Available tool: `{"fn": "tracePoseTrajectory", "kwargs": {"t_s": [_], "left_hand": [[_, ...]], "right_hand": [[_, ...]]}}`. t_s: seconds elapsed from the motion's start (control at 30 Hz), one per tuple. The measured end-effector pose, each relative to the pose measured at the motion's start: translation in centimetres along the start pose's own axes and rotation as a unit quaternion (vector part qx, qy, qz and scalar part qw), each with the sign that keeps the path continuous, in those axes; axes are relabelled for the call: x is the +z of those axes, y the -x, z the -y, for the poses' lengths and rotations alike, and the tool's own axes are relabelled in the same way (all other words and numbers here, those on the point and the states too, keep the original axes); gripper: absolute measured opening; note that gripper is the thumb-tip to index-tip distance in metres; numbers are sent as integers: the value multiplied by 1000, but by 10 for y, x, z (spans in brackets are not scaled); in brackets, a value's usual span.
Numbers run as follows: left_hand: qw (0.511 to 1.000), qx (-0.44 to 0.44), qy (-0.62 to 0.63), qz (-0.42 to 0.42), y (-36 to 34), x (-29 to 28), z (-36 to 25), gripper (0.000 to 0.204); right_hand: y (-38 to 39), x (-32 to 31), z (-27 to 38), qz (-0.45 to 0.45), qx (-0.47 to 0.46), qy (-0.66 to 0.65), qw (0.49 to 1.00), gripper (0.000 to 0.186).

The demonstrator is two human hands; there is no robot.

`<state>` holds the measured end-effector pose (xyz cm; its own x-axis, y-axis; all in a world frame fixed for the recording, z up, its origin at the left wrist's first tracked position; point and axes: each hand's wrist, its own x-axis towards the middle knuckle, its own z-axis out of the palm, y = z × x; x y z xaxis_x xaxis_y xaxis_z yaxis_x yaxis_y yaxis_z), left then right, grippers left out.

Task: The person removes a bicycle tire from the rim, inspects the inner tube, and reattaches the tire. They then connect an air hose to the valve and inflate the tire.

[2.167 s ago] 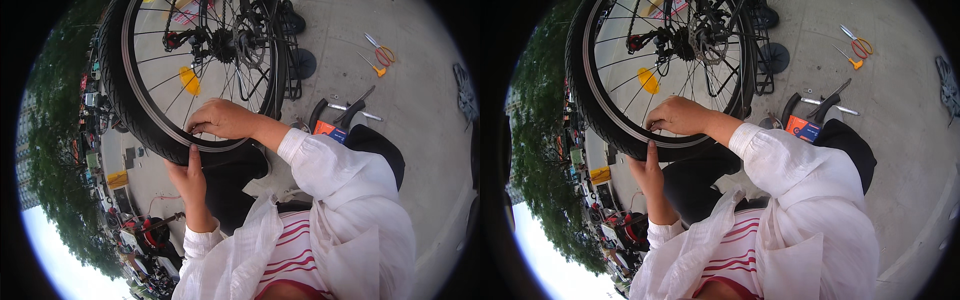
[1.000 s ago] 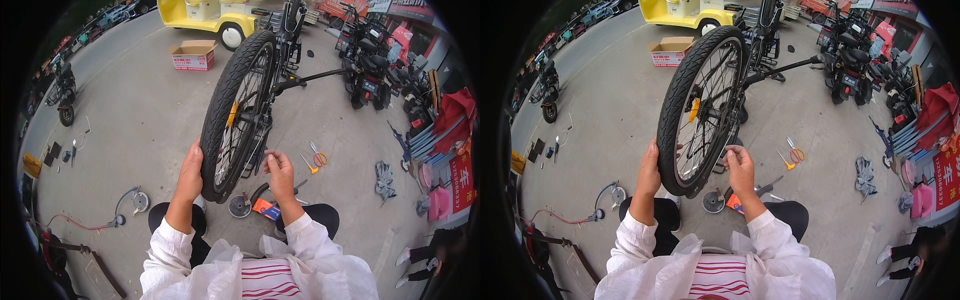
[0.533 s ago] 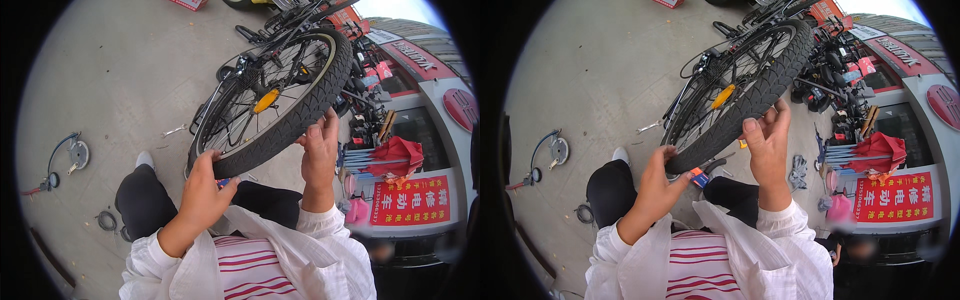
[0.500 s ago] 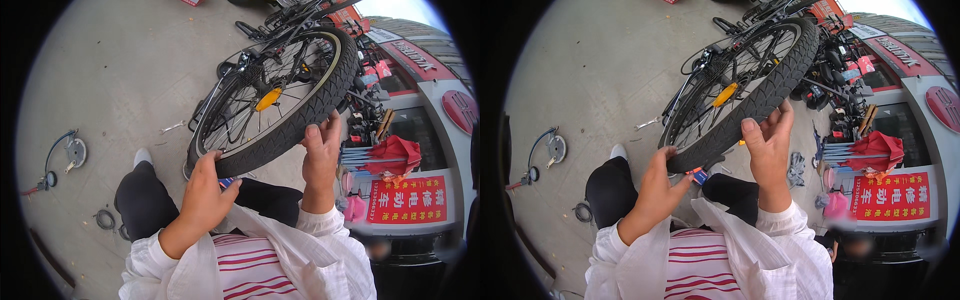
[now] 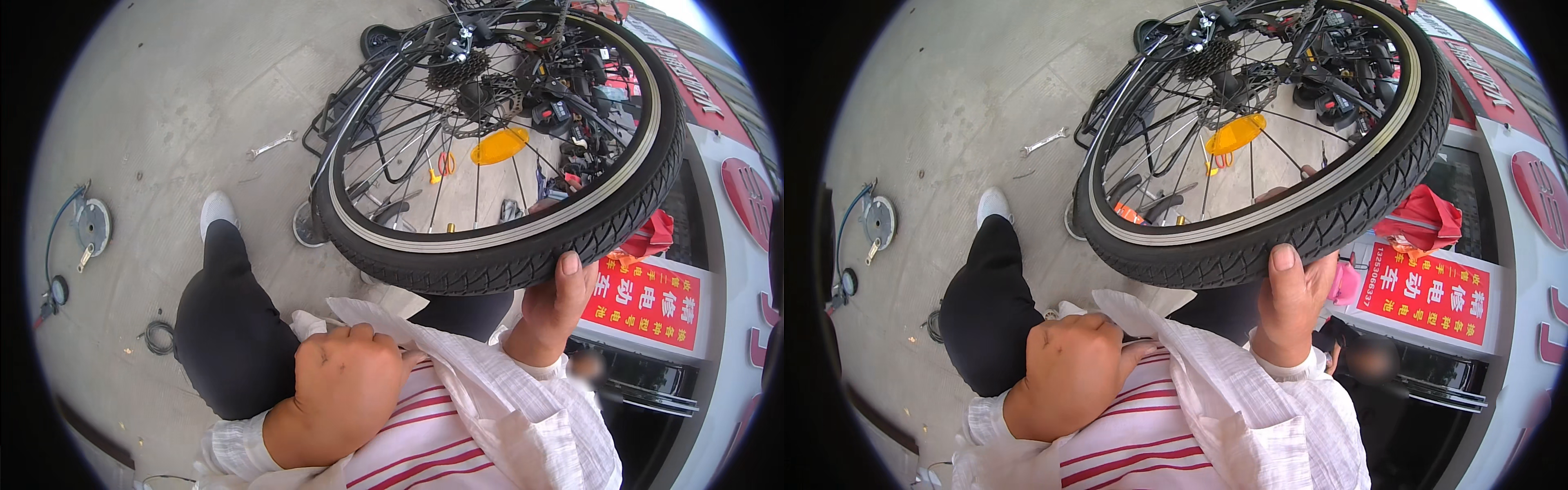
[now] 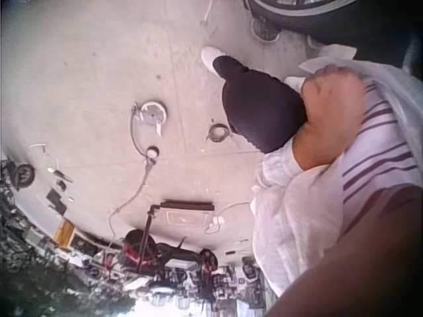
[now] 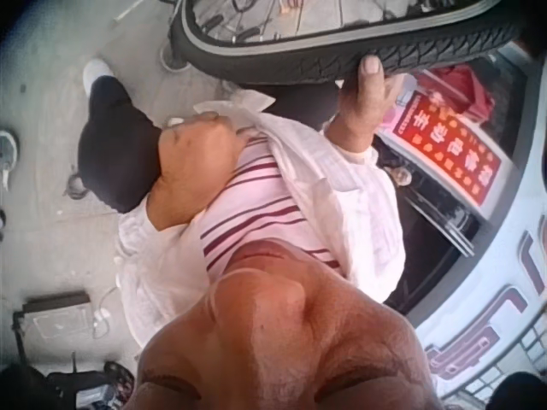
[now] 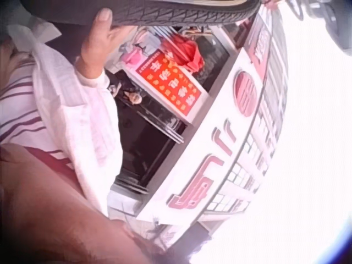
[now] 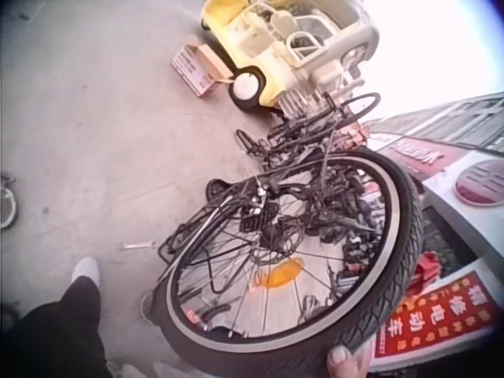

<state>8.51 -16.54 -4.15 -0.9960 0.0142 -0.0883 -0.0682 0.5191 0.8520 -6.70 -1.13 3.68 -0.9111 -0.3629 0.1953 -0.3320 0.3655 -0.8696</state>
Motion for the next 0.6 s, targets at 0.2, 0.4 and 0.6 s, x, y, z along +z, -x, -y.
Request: {"fn": "tracePoseTrajectory", "kwargs": {"t_s": [0.2, 0.4, 0.6], "left_hand": [[999, 24, 13, 22, 2, -5, 6, 36], [1000, 22, -1, -15, -1, -2, 3, 34], [1000, 19, -3, 5, -5, -9, -6, 45]], "right_hand": [[-2, 5, -4, 2, -14, -11, 1000, 78], [-5, 9, 1, -17, -9, 6, 1000, 91], [-8, -12, -6, -45, -9, -36, 998, 93]]}}
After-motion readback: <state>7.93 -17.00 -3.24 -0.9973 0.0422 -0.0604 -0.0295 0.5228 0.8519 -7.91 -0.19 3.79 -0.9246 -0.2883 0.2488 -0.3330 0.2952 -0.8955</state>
